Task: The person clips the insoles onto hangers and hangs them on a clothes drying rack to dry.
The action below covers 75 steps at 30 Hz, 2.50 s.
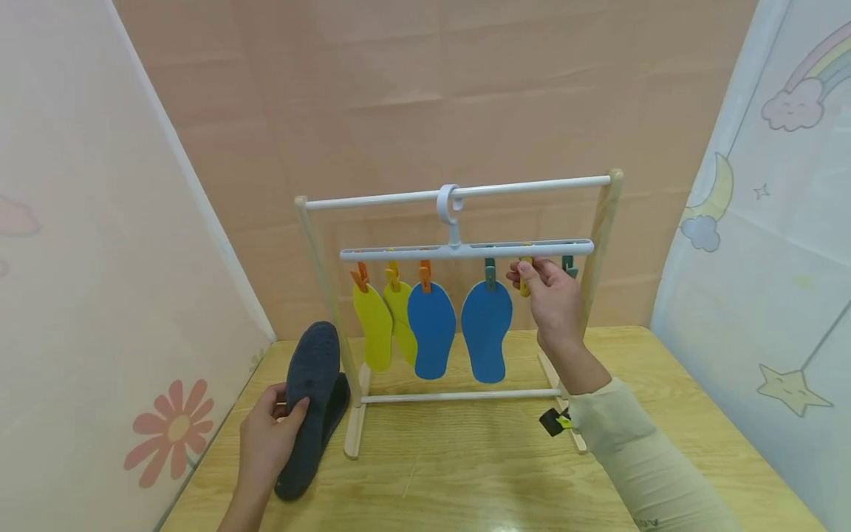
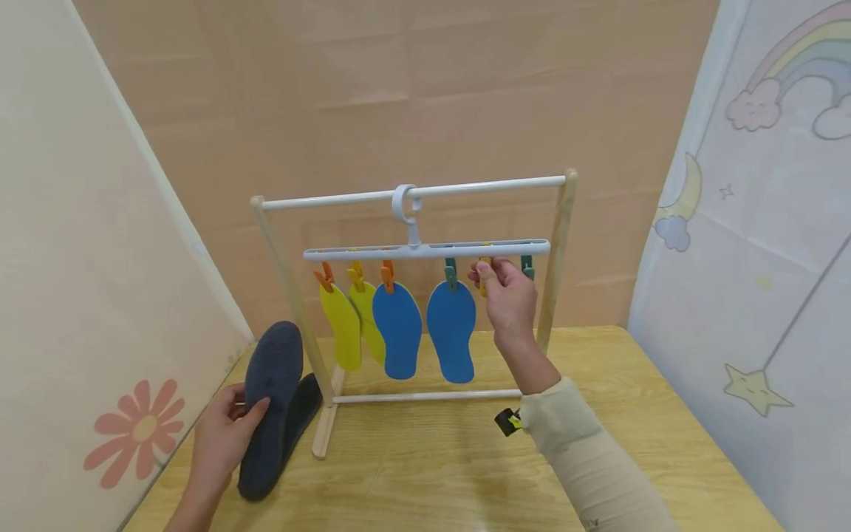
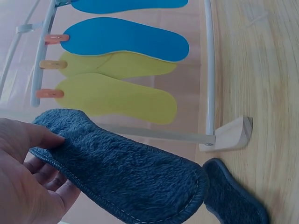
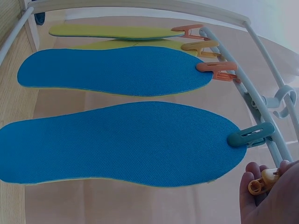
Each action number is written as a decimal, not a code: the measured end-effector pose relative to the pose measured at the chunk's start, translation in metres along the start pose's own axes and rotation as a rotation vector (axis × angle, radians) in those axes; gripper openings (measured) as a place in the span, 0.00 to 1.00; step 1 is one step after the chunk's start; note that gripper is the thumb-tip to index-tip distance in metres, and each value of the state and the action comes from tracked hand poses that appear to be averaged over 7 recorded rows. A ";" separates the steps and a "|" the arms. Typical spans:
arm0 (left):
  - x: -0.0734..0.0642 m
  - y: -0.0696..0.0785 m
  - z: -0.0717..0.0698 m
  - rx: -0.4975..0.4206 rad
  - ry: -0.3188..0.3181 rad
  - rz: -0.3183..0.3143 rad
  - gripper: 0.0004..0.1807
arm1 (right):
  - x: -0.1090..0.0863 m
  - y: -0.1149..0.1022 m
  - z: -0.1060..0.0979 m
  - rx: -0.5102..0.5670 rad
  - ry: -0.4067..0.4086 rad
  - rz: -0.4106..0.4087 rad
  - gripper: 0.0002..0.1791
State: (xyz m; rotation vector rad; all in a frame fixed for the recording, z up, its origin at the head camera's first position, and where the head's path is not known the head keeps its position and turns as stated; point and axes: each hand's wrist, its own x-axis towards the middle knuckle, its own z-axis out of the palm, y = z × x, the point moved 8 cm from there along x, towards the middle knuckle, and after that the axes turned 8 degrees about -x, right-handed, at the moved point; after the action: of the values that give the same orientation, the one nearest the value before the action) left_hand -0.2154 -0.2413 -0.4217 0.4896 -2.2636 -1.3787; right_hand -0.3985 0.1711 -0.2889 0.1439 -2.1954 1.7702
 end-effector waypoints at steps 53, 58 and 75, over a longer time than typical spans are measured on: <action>-0.006 0.034 0.057 -0.192 -0.172 0.095 0.16 | -0.004 -0.002 0.002 -0.023 0.022 0.018 0.25; -0.009 0.039 0.063 -0.223 -0.195 0.113 0.16 | -0.004 -0.001 0.002 -0.039 0.019 0.029 0.25; -0.013 0.059 0.090 -0.260 -0.248 0.155 0.13 | -0.004 0.001 0.002 -0.007 0.034 0.033 0.25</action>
State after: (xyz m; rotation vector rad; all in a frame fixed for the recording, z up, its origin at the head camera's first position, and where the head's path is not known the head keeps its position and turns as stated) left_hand -0.2565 -0.1425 -0.4077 0.0576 -2.2068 -1.6977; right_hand -0.3952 0.1687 -0.2910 0.0757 -2.1918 1.7696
